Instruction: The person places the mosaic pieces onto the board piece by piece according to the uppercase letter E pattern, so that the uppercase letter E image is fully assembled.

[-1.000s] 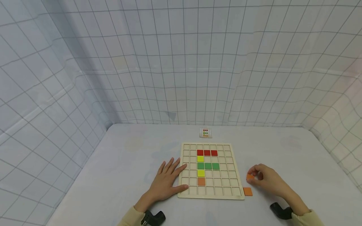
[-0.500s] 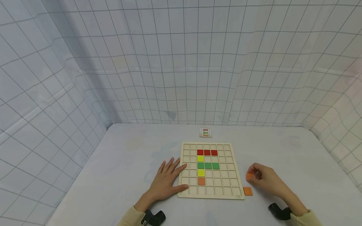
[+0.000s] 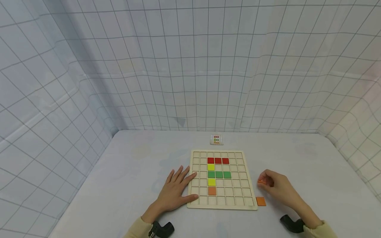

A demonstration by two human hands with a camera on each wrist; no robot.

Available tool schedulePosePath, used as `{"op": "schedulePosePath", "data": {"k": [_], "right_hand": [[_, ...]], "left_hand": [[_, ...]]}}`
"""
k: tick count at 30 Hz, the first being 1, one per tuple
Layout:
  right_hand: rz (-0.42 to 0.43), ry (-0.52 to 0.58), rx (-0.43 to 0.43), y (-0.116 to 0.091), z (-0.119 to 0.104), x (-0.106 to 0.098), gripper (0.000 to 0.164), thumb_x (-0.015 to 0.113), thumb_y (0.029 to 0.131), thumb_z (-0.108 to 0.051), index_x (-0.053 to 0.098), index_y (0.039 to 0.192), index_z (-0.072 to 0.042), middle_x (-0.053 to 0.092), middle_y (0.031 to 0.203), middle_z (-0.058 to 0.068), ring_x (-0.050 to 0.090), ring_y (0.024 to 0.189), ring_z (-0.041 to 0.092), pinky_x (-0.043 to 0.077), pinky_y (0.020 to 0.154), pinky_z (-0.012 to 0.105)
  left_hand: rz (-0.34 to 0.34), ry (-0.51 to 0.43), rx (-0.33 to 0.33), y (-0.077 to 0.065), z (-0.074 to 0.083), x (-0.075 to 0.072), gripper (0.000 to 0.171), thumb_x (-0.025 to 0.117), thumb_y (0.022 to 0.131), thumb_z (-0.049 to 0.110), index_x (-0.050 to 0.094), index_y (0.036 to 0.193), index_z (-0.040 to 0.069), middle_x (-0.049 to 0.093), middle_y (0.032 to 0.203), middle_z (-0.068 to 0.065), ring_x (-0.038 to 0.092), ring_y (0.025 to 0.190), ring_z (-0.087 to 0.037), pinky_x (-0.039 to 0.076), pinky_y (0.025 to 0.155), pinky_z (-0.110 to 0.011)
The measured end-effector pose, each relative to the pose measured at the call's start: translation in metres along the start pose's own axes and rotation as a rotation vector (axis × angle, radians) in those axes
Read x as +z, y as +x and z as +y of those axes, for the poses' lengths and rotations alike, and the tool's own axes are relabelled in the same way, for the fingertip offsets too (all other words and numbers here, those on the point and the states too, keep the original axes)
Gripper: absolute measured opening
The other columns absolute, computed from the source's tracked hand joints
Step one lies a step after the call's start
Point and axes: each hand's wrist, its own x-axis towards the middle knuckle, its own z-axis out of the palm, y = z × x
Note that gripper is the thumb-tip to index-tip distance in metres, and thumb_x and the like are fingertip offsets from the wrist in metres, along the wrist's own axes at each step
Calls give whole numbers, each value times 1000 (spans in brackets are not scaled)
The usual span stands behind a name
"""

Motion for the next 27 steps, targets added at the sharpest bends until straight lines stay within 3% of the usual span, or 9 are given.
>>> {"op": "schedulePosePath", "data": {"k": [7, 16, 22, 27], "right_hand": [[-4, 101, -9, 6, -17, 9, 20, 78, 77, -3, 62, 85, -11, 53, 71, -6, 49, 60, 7, 43, 52, 22], [-123, 233, -136, 13, -39, 29, 17, 76, 80, -7, 62, 90, -9, 54, 74, -6, 51, 63, 6, 46, 54, 22], [-208, 271, -187, 19, -53, 44, 15, 73, 82, -5, 63, 90, -11, 57, 78, -6, 53, 68, 8, 47, 58, 22], [-240, 283, -203, 22, -62, 55, 10, 73, 85, -13, 65, 89, -13, 59, 79, -7, 55, 68, 8, 48, 58, 23]], "left_hand": [[3, 4, -1, 0, -1, 1, 77, 46, 87, 69, 35, 149, 25, 22, 155, -5, 11, 143, -28, 5, 110, -53], [4, -6, 0, 0, -1, 0, 76, 47, 87, 68, 35, 149, 25, 23, 155, -5, 12, 142, -28, 5, 110, -53], [5, -9, 1, 0, -1, 0, 76, 47, 87, 68, 35, 149, 25, 23, 155, -5, 12, 142, -28, 5, 110, -53], [6, -11, 3, 0, 0, 0, 76, 47, 87, 68, 35, 149, 25, 23, 155, -5, 12, 142, -28, 5, 110, -53]]}}
